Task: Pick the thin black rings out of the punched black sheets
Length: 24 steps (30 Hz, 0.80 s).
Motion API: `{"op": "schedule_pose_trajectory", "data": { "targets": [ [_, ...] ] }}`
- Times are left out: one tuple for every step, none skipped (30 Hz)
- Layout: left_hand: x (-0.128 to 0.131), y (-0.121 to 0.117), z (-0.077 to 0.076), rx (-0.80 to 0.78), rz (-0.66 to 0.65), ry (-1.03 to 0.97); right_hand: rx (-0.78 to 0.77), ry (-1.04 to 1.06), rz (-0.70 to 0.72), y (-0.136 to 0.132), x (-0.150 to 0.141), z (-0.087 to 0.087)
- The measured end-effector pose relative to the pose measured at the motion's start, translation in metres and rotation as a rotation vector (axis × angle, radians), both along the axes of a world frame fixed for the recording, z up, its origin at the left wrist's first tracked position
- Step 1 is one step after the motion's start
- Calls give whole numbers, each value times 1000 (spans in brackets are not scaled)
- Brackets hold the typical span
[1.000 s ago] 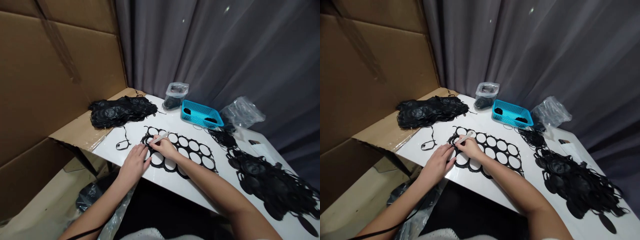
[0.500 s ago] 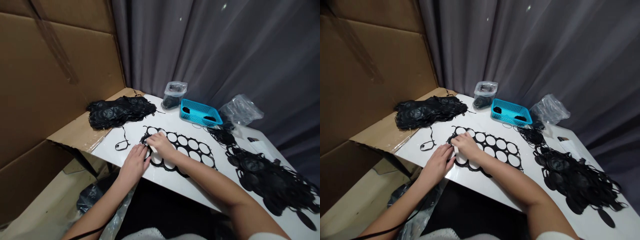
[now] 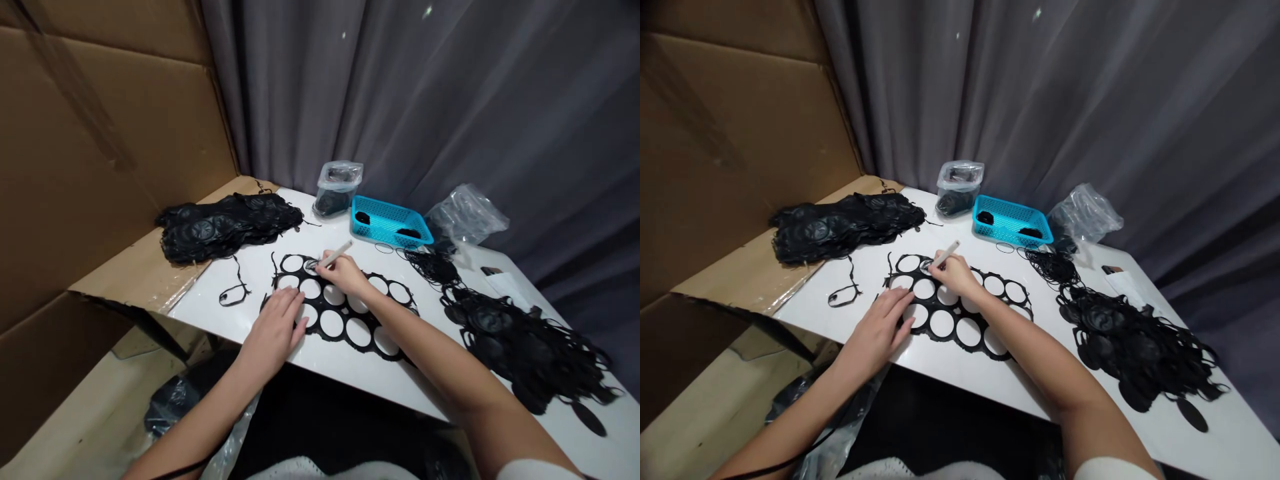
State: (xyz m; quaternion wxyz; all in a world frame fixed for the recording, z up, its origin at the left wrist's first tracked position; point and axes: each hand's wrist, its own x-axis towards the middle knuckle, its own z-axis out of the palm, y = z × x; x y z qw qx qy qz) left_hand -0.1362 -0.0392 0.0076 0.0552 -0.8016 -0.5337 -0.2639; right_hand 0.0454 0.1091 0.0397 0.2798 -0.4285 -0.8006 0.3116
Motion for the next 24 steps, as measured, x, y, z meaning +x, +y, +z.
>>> {"op": "schedule_pose_trajectory", "data": {
  "targets": [
    [4,0,-2,-21,-28,1,-46,18,42,-13,1,-3],
    [8,1,-5,-39,-37,3,-87,35,75,-23,2,-6],
    [10,1,-8,-50,-29,7,-117,52,95,-32,3,-9],
    [12,1,-11,-56,-14,12,-137,69,106,-38,3,-12],
    [13,1,-14,-59,0,18,-147,85,110,-42,3,-15],
    [13,1,-16,-61,8,25,-152,101,107,-45,4,-18],
    [13,1,-18,-63,9,30,-155,118,102,-47,4,-21],
    [12,2,-19,-61,6,33,-158,132,98,-48,3,-23],
    [12,2,-19,-60,3,36,-156,140,95,-48,3,-25],
    [11,2,-18,-60,1,39,-150,143,93,-49,2,-26],
    [11,2,-18,-61,-1,43,-143,142,93,-49,2,-27],
    [11,2,-17,-61,-2,45,-137,141,93,-50,1,-28],
    [11,2,-17,-61,0,45,-133,140,95,-50,1,-28],
    [11,2,-17,-62,2,43,-131,141,97,-51,1,-28],
    [11,2,-16,-62,3,37,-126,143,99,-51,0,-27],
    [11,2,-16,-63,4,30,-113,144,104,-52,0,-27],
    [11,2,-16,-65,5,26,-87,142,114,-53,0,-26],
    [11,2,-16,-67,4,25,-55,139,128,-53,0,-26],
    [11,1,-16,-69,4,30,-20,134,143,-54,0,-25],
    [11,1,-15,-70,2,37,14,129,155,-54,0,-25],
    [11,1,-15,-70,2,46,41,123,164,-55,0,-26],
    [11,1,-15,-66,2,54,64,119,169,-56,1,-27],
    [11,1,-14,-61,2,61,85,113,174,-57,1,-28],
    [10,1,-14,-57,2,66,110,100,182,-59,1,-30]
  ]
}}
